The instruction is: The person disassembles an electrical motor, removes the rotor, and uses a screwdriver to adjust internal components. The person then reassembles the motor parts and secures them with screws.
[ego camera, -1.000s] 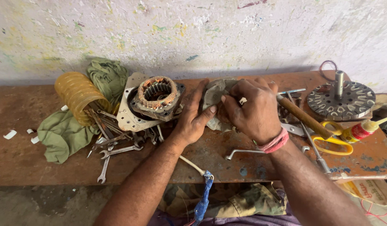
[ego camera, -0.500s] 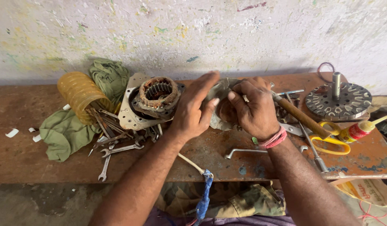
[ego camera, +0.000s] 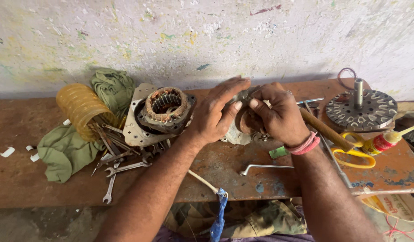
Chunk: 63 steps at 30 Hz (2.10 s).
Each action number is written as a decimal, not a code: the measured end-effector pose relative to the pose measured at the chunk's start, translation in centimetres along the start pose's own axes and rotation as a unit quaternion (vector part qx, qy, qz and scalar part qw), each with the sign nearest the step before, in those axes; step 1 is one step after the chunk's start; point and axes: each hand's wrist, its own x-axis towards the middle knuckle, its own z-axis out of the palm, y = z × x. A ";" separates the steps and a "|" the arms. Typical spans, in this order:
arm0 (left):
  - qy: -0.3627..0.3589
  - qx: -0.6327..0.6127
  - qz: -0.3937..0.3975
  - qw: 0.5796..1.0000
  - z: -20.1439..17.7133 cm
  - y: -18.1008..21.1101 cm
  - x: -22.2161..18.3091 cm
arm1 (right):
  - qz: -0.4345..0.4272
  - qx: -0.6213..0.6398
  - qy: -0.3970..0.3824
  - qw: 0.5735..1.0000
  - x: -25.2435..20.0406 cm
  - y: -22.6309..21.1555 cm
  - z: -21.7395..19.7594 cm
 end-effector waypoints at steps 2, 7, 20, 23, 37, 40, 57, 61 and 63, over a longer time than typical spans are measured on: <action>0.023 0.016 0.004 1.000 0.7 -0.3 -0.3 | 0.055 0.035 -0.014 0.998 0.2 -0.2 -0.2; 0.037 0.045 -0.019 0.998 1.2 -0.3 -0.9 | 0.142 0.111 -0.053 0.982 0.9 -0.9 -0.2; 0.036 0.040 -0.014 0.998 1.3 0.5 -0.9 | 0.158 0.202 -0.104 0.961 1.6 -1.0 -0.5; 0.038 0.043 -0.014 0.998 1.4 0.6 -0.9 | 0.141 0.199 -0.109 0.964 1.5 -0.7 -0.7; 0.041 -0.033 -0.072 0.996 0.4 0.6 -0.2 | 0.093 0.211 -0.101 0.968 1.5 -0.5 -0.5; 0.036 -0.037 -0.049 0.997 0.4 0.6 -0.3 | 0.046 0.154 -0.083 0.983 1.5 -0.5 -0.7; -0.053 -0.196 -0.115 0.972 -1.2 -0.7 -1.5 | 0.242 -0.018 0.102 0.965 -0.5 3.6 -2.1; -0.054 -0.192 -0.114 0.973 -2.0 -0.2 -1.3 | 0.183 -0.033 0.107 0.977 -0.5 3.2 -1.9; -0.051 -0.207 -0.110 0.971 -1.6 -0.1 -1.0 | 0.101 -0.043 0.090 0.990 -0.5 3.4 -1.9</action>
